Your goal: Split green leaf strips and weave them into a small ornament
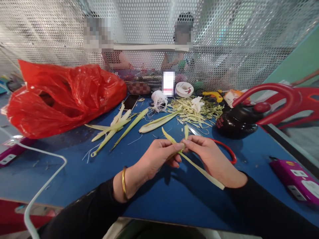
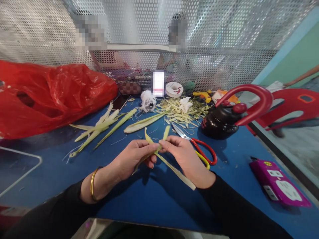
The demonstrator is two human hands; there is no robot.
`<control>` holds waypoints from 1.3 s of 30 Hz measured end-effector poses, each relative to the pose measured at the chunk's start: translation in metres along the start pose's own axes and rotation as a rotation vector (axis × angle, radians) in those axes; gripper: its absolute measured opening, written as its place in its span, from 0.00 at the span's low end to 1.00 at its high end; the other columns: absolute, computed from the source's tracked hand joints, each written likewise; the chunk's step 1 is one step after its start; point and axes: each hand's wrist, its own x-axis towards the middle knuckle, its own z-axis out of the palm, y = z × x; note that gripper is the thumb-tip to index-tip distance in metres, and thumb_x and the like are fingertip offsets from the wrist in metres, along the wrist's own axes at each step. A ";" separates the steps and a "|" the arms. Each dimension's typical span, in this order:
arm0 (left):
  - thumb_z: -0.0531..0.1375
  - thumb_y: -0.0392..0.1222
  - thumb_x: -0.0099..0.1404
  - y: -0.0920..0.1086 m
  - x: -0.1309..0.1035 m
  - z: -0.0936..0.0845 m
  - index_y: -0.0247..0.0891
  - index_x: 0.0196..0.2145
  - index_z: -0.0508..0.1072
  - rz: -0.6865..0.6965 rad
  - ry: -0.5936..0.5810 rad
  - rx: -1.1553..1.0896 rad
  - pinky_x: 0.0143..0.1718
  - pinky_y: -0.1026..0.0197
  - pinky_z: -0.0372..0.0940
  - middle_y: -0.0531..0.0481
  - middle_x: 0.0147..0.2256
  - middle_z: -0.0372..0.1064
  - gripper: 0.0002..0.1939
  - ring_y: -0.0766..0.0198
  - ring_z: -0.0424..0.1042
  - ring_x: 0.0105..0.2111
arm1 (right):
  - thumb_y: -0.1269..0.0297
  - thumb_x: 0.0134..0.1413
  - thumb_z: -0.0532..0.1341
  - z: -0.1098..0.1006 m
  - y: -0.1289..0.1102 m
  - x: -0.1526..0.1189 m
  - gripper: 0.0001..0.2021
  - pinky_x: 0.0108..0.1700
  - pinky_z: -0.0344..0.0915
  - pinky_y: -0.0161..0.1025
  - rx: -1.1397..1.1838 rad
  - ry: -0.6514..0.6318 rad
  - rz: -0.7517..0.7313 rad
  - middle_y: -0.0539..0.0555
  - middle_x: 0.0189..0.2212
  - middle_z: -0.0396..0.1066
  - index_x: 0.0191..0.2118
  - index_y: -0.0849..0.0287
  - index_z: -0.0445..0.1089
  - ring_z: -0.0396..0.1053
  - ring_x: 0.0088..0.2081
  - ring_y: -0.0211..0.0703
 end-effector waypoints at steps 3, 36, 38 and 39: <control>0.64 0.49 0.57 0.000 -0.001 0.001 0.32 0.29 0.74 -0.060 -0.020 0.031 0.23 0.68 0.64 0.52 0.20 0.68 0.15 0.71 0.67 0.18 | 0.56 0.50 0.65 0.002 0.002 -0.001 0.12 0.34 0.64 0.37 0.084 0.026 0.030 0.48 0.23 0.68 0.26 0.59 0.68 0.66 0.27 0.38; 0.66 0.36 0.55 -0.001 0.001 0.007 0.31 0.33 0.79 0.212 0.072 -0.279 0.39 0.66 0.66 0.45 0.32 0.77 0.07 0.64 0.74 0.34 | 0.61 0.58 0.60 0.022 0.008 -0.015 0.09 0.28 0.63 0.34 -0.475 0.093 -0.293 0.50 0.26 0.73 0.32 0.57 0.75 0.68 0.25 0.38; 0.66 0.36 0.55 -0.003 0.001 0.009 0.31 0.32 0.79 0.209 0.066 -0.276 0.35 0.66 0.66 0.45 0.31 0.77 0.06 0.65 0.73 0.31 | 0.60 0.57 0.60 0.025 0.008 -0.014 0.10 0.25 0.61 0.33 -0.399 0.100 -0.219 0.49 0.21 0.69 0.29 0.58 0.74 0.65 0.22 0.37; 0.66 0.36 0.55 -0.004 0.001 0.009 0.31 0.32 0.80 0.207 0.068 -0.274 0.34 0.66 0.66 0.45 0.31 0.77 0.06 0.66 0.72 0.30 | 0.60 0.56 0.60 0.026 0.008 -0.014 0.11 0.25 0.61 0.33 -0.375 0.105 -0.199 0.48 0.20 0.68 0.28 0.59 0.74 0.64 0.21 0.36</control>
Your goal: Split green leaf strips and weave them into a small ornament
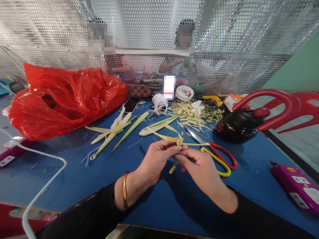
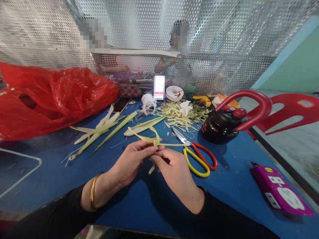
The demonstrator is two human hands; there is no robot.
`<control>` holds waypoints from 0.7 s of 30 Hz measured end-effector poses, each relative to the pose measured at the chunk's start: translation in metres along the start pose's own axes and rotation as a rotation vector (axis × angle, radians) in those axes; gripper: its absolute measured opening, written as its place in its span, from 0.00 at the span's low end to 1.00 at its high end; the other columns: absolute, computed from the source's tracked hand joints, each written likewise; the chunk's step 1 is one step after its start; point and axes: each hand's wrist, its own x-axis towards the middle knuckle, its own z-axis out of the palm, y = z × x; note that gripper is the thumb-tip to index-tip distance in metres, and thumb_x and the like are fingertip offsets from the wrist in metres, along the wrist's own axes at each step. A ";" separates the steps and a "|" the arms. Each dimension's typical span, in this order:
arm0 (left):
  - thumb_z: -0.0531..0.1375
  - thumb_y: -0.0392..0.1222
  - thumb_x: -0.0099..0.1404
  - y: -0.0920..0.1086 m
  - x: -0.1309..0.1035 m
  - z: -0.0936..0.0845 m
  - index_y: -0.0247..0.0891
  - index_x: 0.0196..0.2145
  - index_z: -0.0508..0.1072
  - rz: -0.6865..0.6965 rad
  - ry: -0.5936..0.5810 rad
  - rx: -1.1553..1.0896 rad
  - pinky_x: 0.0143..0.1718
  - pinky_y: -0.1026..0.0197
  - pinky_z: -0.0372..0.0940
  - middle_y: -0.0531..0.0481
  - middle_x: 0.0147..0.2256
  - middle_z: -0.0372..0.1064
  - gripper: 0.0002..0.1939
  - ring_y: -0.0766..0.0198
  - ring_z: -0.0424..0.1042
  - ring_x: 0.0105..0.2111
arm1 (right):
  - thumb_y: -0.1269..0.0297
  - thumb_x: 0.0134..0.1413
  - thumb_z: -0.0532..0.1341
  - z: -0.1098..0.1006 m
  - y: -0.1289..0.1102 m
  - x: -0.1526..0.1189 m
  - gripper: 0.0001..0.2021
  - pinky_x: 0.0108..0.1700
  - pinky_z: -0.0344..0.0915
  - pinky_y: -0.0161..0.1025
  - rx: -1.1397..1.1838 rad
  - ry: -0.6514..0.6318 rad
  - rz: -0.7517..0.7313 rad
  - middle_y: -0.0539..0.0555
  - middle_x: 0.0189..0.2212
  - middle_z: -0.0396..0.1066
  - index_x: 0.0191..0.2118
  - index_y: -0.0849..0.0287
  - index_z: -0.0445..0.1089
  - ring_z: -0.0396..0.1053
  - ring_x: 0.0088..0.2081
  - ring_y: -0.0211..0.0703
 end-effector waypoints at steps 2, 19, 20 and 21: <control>0.66 0.37 0.55 -0.001 0.000 0.000 0.31 0.32 0.80 0.001 0.011 -0.002 0.32 0.66 0.66 0.46 0.30 0.76 0.07 0.66 0.72 0.29 | 0.61 0.55 0.59 0.000 -0.001 0.000 0.12 0.26 0.61 0.33 0.021 0.011 -0.003 0.48 0.19 0.66 0.25 0.59 0.71 0.63 0.22 0.36; 0.68 0.33 0.49 0.000 0.003 -0.002 0.30 0.32 0.77 -0.020 0.120 -0.105 0.34 0.66 0.67 0.46 0.27 0.77 0.10 0.65 0.74 0.28 | 0.69 0.57 0.57 -0.005 0.002 0.001 0.12 0.33 0.61 0.35 -0.016 -0.109 -0.177 0.48 0.23 0.64 0.22 0.59 0.64 0.63 0.27 0.37; 0.68 0.33 0.49 0.000 0.003 -0.002 0.30 0.33 0.77 -0.020 0.123 -0.106 0.34 0.66 0.67 0.46 0.27 0.77 0.10 0.65 0.75 0.28 | 0.70 0.57 0.57 -0.005 0.002 0.001 0.12 0.33 0.61 0.35 -0.017 -0.112 -0.181 0.48 0.23 0.64 0.22 0.59 0.64 0.63 0.27 0.37; 0.68 0.33 0.49 0.000 0.003 -0.002 0.30 0.33 0.77 -0.019 0.126 -0.105 0.34 0.66 0.67 0.45 0.27 0.77 0.11 0.65 0.75 0.28 | 0.70 0.57 0.57 -0.005 0.002 0.001 0.12 0.33 0.61 0.35 -0.017 -0.113 -0.184 0.48 0.23 0.64 0.22 0.58 0.64 0.63 0.28 0.37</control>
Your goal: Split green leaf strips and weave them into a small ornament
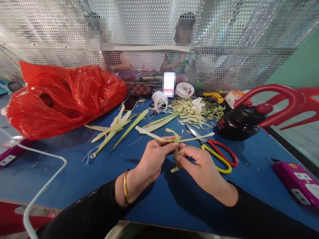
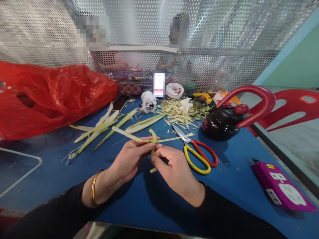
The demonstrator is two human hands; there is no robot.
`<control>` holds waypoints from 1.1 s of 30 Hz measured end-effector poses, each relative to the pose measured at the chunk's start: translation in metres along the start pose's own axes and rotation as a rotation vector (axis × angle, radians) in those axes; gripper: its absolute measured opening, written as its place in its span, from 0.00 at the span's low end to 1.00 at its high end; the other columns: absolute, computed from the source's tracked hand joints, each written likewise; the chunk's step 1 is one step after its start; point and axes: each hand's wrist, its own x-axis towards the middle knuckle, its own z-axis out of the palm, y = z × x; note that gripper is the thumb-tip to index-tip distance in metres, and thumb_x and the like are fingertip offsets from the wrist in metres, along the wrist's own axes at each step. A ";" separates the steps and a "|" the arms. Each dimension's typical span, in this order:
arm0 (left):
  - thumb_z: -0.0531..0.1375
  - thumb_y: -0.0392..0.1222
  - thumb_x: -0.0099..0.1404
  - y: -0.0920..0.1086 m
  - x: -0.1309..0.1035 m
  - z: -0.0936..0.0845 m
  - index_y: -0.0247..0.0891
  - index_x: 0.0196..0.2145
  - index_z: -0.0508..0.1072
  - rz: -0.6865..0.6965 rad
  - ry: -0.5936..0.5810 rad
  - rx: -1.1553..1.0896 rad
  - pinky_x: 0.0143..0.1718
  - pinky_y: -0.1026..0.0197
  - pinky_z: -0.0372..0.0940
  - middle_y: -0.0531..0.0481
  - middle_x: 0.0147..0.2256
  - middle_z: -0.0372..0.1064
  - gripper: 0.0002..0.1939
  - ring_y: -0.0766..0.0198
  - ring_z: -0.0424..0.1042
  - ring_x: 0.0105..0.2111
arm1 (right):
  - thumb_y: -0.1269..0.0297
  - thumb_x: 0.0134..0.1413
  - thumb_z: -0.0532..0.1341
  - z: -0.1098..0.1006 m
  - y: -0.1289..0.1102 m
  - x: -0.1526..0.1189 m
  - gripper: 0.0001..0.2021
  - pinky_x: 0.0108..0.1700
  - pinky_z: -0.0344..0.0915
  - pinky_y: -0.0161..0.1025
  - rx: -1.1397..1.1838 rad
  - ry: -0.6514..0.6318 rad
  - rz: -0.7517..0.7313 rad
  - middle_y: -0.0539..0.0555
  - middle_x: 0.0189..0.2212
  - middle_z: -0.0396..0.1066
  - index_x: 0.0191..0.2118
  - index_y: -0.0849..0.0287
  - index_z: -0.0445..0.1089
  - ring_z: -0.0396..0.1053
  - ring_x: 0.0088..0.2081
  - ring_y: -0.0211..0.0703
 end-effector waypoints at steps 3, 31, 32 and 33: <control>0.67 0.33 0.51 -0.001 0.000 0.000 0.30 0.34 0.76 -0.002 0.004 0.013 0.35 0.64 0.67 0.45 0.27 0.77 0.11 0.64 0.75 0.28 | 0.70 0.56 0.57 0.001 0.000 0.000 0.12 0.33 0.61 0.35 -0.002 0.004 -0.003 0.48 0.23 0.64 0.22 0.58 0.64 0.63 0.27 0.37; 0.67 0.43 0.54 0.006 -0.002 -0.002 0.34 0.24 0.68 -0.052 -0.131 0.292 0.23 0.67 0.62 0.55 0.18 0.65 0.13 0.71 0.65 0.18 | 0.58 0.54 0.64 -0.002 0.010 0.007 0.11 0.33 0.68 0.38 0.511 0.297 0.237 0.48 0.22 0.70 0.27 0.59 0.67 0.69 0.25 0.38; 0.67 0.43 0.54 0.006 -0.001 -0.002 0.34 0.23 0.68 -0.048 -0.141 0.283 0.23 0.66 0.62 0.55 0.18 0.65 0.12 0.71 0.65 0.18 | 0.58 0.53 0.64 -0.002 0.010 0.007 0.11 0.33 0.68 0.38 0.521 0.305 0.235 0.49 0.22 0.70 0.27 0.59 0.67 0.69 0.25 0.38; 0.67 0.43 0.54 0.006 -0.001 -0.002 0.34 0.23 0.68 -0.045 -0.146 0.272 0.24 0.66 0.62 0.55 0.18 0.65 0.12 0.71 0.65 0.17 | 0.59 0.53 0.64 -0.002 0.009 0.007 0.11 0.33 0.68 0.38 0.533 0.311 0.232 0.49 0.22 0.70 0.26 0.59 0.67 0.69 0.25 0.38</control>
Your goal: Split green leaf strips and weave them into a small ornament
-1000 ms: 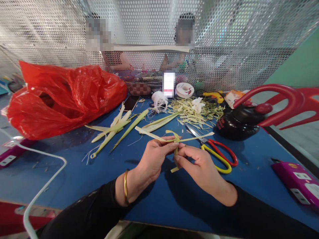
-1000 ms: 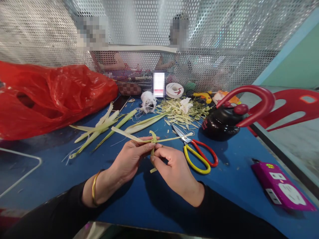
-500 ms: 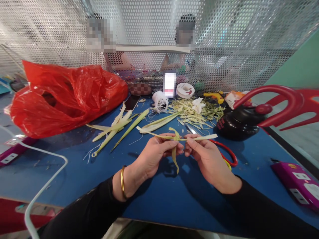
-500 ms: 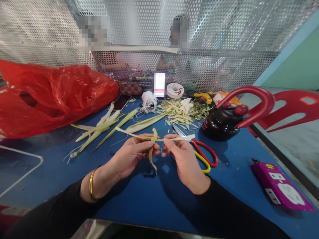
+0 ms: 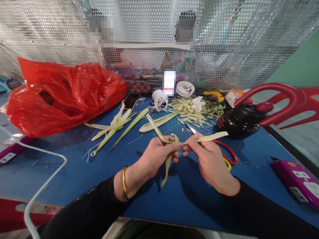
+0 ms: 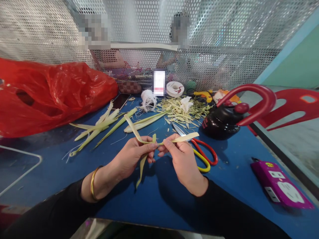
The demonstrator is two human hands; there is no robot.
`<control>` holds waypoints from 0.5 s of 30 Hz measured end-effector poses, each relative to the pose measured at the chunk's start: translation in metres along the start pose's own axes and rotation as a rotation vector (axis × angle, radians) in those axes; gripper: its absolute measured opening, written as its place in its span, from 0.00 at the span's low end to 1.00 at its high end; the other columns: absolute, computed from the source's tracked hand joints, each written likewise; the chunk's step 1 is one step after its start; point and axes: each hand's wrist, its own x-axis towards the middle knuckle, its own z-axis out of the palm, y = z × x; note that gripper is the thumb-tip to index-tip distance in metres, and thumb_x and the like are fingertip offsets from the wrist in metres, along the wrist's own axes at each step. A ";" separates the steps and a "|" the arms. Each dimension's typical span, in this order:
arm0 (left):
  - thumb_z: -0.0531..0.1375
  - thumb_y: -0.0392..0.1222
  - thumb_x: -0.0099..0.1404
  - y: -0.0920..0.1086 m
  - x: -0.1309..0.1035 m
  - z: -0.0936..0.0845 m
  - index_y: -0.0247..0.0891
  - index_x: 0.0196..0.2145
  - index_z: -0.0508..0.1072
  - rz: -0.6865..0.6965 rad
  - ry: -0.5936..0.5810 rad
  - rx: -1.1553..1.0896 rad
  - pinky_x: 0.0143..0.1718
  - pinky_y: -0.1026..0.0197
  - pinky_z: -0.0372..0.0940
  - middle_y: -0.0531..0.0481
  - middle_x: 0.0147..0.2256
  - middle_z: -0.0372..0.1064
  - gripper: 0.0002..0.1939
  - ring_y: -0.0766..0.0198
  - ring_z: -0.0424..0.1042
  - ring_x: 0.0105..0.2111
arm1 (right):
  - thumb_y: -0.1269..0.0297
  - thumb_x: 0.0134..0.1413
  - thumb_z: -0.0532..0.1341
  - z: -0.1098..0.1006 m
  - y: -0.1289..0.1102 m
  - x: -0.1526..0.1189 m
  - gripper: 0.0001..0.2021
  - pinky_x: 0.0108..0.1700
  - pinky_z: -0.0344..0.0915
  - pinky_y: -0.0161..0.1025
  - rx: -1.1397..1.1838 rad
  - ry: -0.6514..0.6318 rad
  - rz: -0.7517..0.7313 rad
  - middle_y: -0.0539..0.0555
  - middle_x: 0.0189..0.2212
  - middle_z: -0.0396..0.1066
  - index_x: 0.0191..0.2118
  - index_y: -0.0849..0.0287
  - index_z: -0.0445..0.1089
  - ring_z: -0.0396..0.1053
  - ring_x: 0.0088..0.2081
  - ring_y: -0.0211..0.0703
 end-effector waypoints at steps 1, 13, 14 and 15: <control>0.67 0.42 0.54 0.000 0.000 0.000 0.34 0.23 0.69 0.001 -0.002 -0.011 0.24 0.66 0.62 0.55 0.17 0.64 0.12 0.71 0.64 0.17 | 0.59 0.53 0.64 0.000 -0.001 0.000 0.11 0.33 0.68 0.37 0.012 0.003 0.001 0.49 0.22 0.70 0.26 0.59 0.67 0.69 0.25 0.38; 0.65 0.39 0.56 0.005 0.002 -0.009 0.31 0.32 0.74 -0.090 0.056 -0.094 0.25 0.67 0.66 0.47 0.25 0.73 0.08 0.67 0.72 0.21 | 0.56 0.45 0.68 -0.020 -0.015 0.020 0.12 0.40 0.67 0.42 -0.073 0.293 -0.057 0.53 0.31 0.74 0.34 0.57 0.73 0.71 0.34 0.44; 0.65 0.39 0.56 0.005 0.002 -0.009 0.31 0.32 0.75 -0.092 0.047 -0.091 0.26 0.67 0.67 0.47 0.26 0.73 0.08 0.67 0.72 0.21 | 0.56 0.46 0.68 -0.024 -0.017 0.022 0.13 0.41 0.67 0.42 -0.108 0.386 -0.126 0.53 0.34 0.74 0.36 0.56 0.73 0.71 0.37 0.45; 0.64 0.39 0.57 0.006 0.002 -0.009 0.30 0.32 0.75 -0.096 0.031 -0.087 0.26 0.66 0.67 0.47 0.26 0.74 0.08 0.67 0.73 0.21 | 0.56 0.47 0.67 -0.027 -0.019 0.023 0.12 0.43 0.66 0.43 -0.178 0.441 -0.194 0.54 0.36 0.74 0.37 0.55 0.73 0.71 0.39 0.46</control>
